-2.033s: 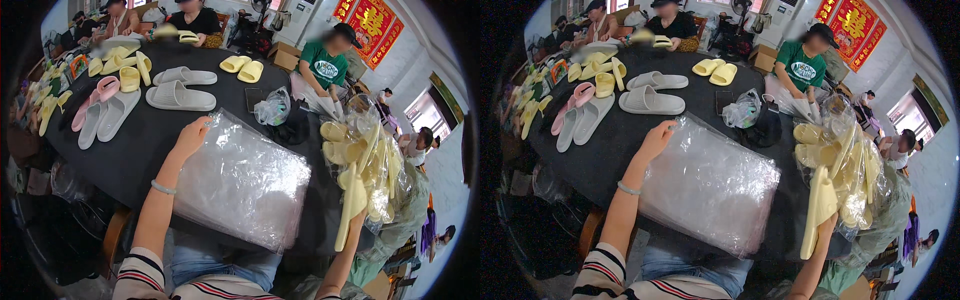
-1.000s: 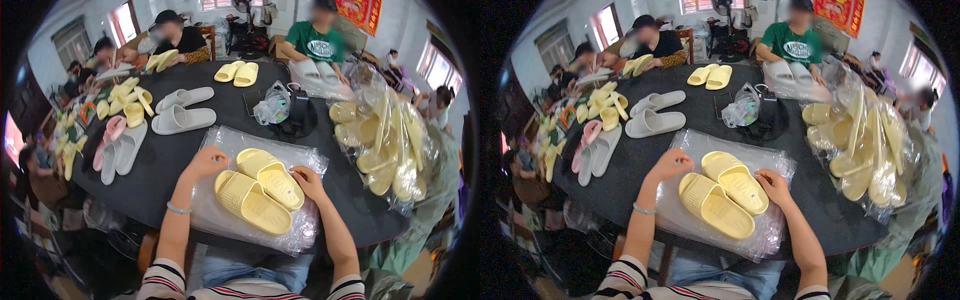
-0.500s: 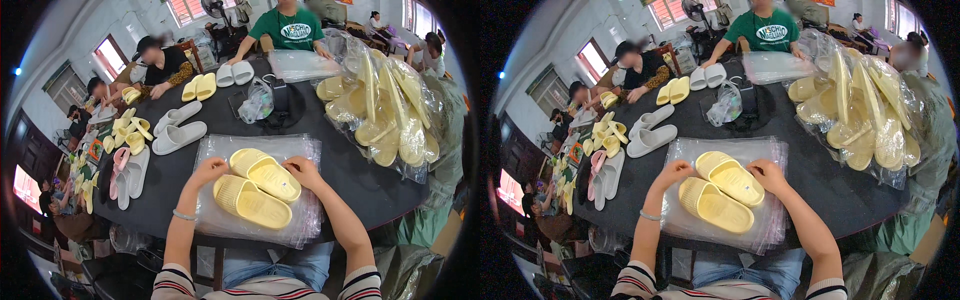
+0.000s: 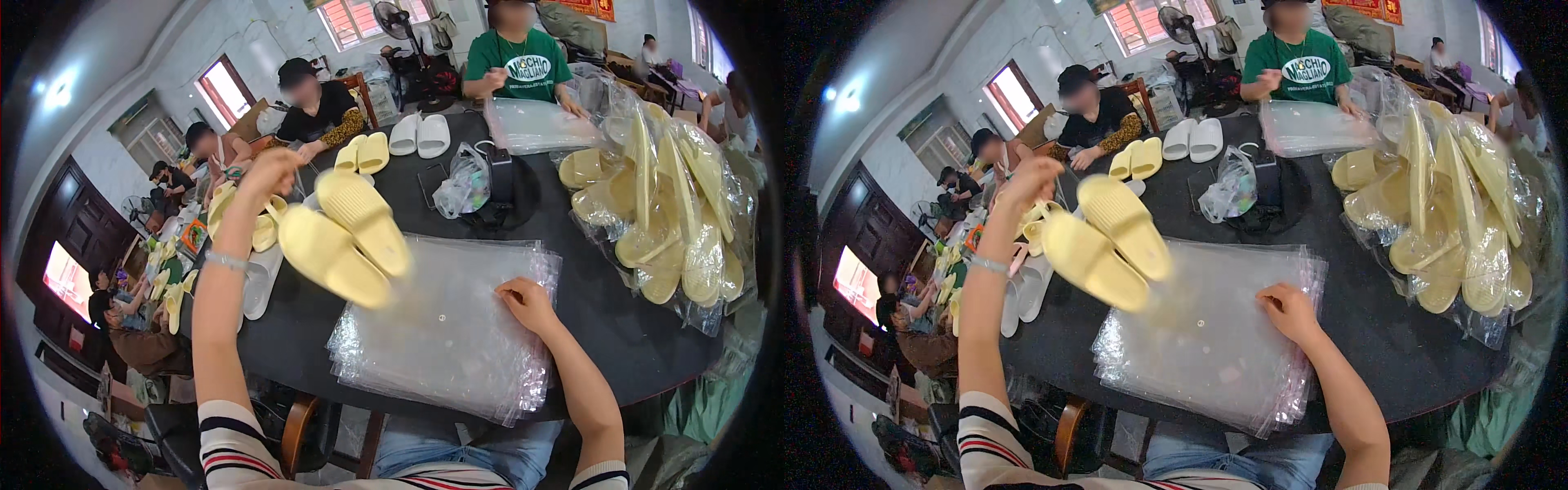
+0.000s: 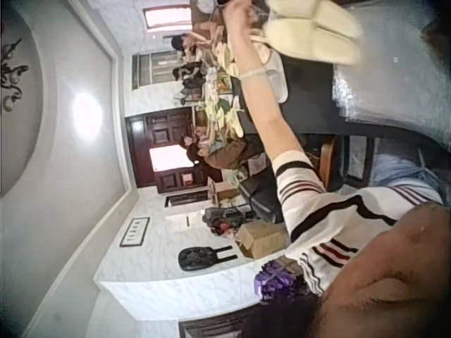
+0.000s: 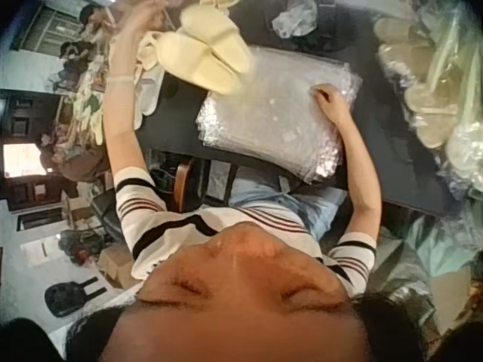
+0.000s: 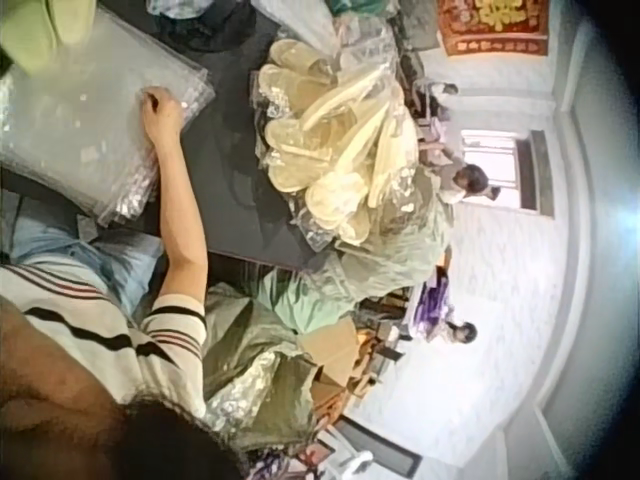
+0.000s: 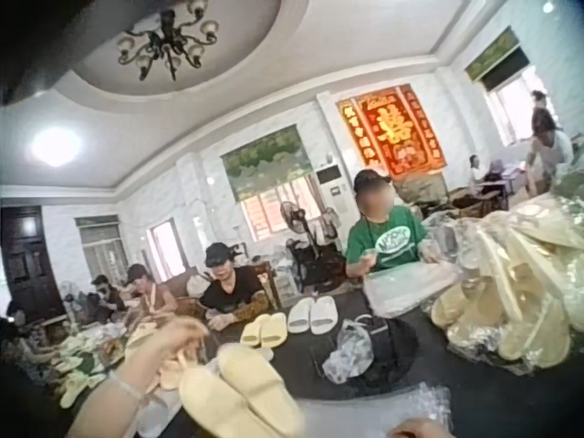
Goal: The person places pairs of slippers into clear plastic bags at a work table. They handle yellow, white, pink, and black slippers, picking them up, inserting them into bags, and arranging them on the table. Other workers are visible in the background performing similar tasks.
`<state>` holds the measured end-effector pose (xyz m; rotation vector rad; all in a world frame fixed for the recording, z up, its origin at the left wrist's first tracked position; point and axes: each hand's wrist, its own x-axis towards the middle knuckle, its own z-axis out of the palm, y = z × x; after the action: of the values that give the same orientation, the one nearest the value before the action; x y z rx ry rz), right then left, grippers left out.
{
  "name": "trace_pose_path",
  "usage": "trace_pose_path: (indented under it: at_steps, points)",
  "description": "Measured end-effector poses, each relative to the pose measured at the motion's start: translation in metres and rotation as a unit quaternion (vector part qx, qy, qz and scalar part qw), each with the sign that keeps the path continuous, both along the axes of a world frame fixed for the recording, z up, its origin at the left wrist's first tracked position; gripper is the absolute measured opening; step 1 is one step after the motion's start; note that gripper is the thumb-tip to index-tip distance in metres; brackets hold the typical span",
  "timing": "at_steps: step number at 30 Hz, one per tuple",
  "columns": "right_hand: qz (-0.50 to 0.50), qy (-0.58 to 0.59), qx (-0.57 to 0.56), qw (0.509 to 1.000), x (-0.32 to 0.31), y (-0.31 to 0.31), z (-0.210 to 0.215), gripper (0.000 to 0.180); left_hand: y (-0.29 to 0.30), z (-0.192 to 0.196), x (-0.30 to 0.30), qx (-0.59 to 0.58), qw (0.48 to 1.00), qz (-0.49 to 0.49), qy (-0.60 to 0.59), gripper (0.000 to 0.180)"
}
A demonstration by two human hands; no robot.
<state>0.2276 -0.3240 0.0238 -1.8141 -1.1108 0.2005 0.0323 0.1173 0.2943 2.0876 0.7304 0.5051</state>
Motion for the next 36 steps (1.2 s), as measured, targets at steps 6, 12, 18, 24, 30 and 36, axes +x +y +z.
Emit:
trace_pose_path:
  at_steps: [6,12,18,24,30,36]
  points:
    - [-0.006,0.014,0.008,1.000,0.002,-0.006,-0.003,0.012,0.081,0.042,0.033,0.268,0.944,0.098,-0.167,0.020]
    - [0.011,-0.046,0.025,0.999,0.002,0.001,-0.006,0.011,0.122,-0.037,0.020,0.325,0.933,0.052,0.144,0.063]
    - [0.005,-0.035,0.006,0.999,-0.001,0.000,-0.003,0.011,0.070,-0.137,0.032,0.229,0.954,0.044,0.191,0.076]
    - [0.001,-0.059,0.025,0.998,0.001,-0.004,-0.007,0.011,-0.077,-0.188,0.056,0.255,0.949,-0.155,0.104,0.063]
    - [0.025,-0.027,0.016,0.999,-0.004,-0.005,0.004,0.015,-0.167,-0.241,0.028,0.389,0.881,-0.180,0.201,0.061]
    - [0.018,0.067,0.051,0.996,0.001,-0.010,0.009,0.031,-0.174,-0.268,0.019,0.390,0.891,-0.150,0.179,0.059]
